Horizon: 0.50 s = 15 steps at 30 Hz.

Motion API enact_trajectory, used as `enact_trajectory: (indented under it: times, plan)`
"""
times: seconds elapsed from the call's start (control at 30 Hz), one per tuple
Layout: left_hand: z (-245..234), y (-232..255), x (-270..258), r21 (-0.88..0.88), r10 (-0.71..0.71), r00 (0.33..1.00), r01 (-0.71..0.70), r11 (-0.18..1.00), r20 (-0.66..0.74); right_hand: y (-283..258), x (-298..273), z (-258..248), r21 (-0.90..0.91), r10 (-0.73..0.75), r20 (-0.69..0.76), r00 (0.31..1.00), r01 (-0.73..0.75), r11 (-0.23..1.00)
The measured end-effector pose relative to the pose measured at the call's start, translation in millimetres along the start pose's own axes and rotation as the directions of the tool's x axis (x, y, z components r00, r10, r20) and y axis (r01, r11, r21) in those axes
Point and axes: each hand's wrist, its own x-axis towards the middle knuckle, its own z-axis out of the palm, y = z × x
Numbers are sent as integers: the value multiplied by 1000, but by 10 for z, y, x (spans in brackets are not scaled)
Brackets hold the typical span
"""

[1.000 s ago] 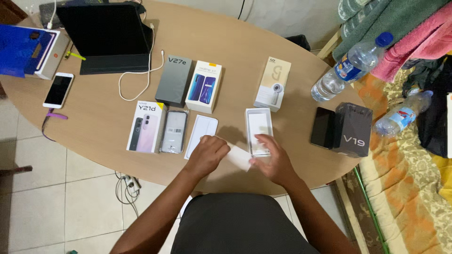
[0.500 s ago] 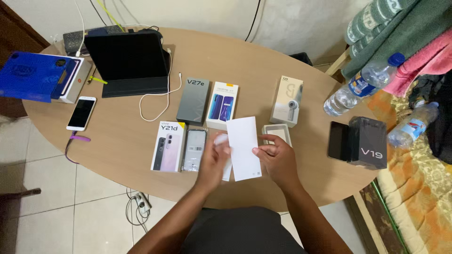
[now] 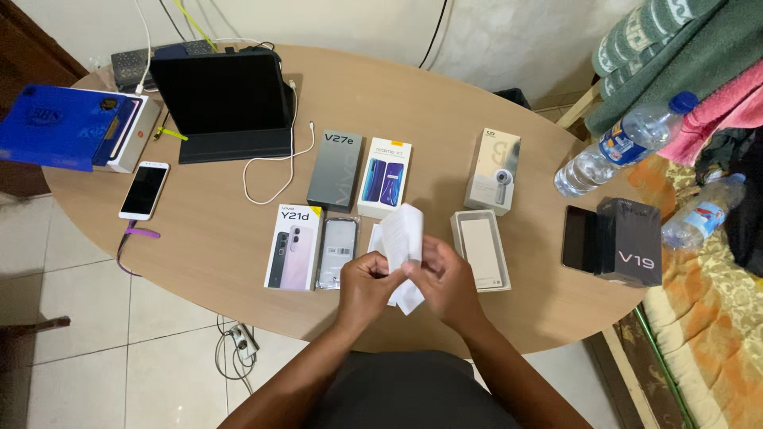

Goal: The person unboxes a white smartphone, connects a charging cable to a power strip, and plugs the charger into the phone. The device powers on and displays the Vivo logo. The person then handles the phone box and paperwork before placing the phone on the table.

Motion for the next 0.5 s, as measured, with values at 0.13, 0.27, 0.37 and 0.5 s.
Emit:
enact_trajectory:
  times: [0.13,0.27,0.37,0.5]
  plan:
    - [-71,-40,23,141,56,982,-82,987,179,140,95,-23,297,181,107,978,-206,932]
    - [-149,-70,94,92,27,980,-46,995,195,192,144,-108,238,221,33,975,-223,946]
    - [-344,-41,165,45,-36,995,32,998,97,137,239,-285,273,274,34,961,-273,923]
    - [-505,-22,149,-27,-55,994,58,998,97,54,253,-392,242,329,76,941,-338,910]
